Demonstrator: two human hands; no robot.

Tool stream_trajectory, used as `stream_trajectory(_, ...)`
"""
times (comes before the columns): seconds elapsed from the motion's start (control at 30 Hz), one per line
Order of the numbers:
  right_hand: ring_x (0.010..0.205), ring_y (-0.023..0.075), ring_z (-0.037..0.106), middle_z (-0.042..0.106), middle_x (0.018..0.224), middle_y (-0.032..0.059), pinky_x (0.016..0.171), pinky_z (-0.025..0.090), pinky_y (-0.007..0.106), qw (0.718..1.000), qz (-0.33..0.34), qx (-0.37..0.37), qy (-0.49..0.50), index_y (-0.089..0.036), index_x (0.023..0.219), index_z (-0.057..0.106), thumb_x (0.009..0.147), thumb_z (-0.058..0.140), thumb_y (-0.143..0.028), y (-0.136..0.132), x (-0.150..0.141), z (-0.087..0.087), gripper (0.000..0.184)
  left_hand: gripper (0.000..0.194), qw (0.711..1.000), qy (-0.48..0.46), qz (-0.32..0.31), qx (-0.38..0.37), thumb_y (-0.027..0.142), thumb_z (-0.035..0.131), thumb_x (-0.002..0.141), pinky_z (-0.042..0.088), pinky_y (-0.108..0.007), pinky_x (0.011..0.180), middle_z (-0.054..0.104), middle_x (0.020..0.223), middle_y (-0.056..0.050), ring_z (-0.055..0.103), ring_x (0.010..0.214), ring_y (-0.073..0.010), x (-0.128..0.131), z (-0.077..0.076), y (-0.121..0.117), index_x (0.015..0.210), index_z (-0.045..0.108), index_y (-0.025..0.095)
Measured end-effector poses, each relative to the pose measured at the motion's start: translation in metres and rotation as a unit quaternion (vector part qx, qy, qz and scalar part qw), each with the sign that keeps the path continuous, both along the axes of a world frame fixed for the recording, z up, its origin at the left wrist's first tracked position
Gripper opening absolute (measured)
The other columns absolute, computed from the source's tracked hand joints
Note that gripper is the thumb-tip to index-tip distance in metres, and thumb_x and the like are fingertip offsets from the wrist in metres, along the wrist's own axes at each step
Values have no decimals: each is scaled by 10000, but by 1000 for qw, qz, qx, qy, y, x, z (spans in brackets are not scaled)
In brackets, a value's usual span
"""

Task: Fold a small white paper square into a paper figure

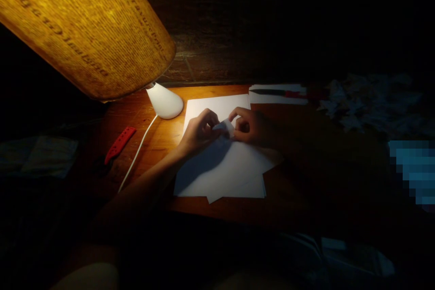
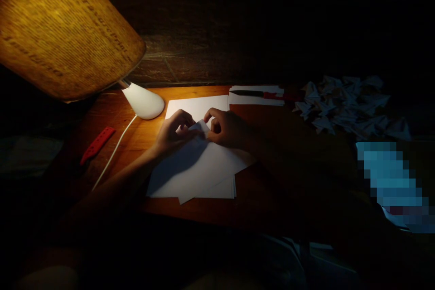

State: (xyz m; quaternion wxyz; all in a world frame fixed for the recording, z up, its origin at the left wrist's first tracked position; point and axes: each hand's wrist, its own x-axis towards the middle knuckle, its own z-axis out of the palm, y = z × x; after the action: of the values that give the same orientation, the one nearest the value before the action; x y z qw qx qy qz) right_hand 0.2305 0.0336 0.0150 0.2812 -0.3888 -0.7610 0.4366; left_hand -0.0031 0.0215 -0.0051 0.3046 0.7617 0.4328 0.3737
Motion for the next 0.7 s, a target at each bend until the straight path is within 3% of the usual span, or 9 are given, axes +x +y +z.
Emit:
stream_trajectory(0.17,563,162,535,626,617,-26,613,330,338,977,-62,83,-187,-230,903,676,821,752,-247,-8,-3,10,113,30,968,179,-11,177,217,716,953,532,-332,835,687,1051,-68,626,948,-201,-2,5,-3,931,721,196)
stream_trajectory(0.3,593,173,528,633,661,-4,646,325,350,964,-69,101,-234,-220,940,702,847,760,-276,-11,-4,14,122,114,939,236,-59,245,197,692,1023,522,-355,829,756,975,-66,650,926,-218,-4,5,-5,944,774,206)
stream_trajectory(0.47,649,186,540,659,785,0,714,365,364,967,-42,114,-224,-167,1365,679,829,714,-212,-7,0,11,539,198,929,269,-105,229,151,610,1055,552,-356,841,795,1025,-84,700,941,-213,-5,8,-10,1046,798,210)
stream_trajectory(0.57,716,196,564,662,828,9,776,374,374,965,-12,151,-213,-208,1288,732,870,655,-232,-4,3,4,426,237,929,272,-121,219,174,584,1069,568,-356,851,801,1078,-75,727,925,-197,-5,11,-13,1153,798,234)
stream_trajectory(0.7,741,197,566,673,859,19,748,385,355,974,-36,154,-163,-208,1166,724,812,688,-243,3,8,-5,358,260,926,280,-131,219,188,604,1055,566,-398,922,808,1186,-52,759,1014,-211,-5,14,-14,1240,766,273)
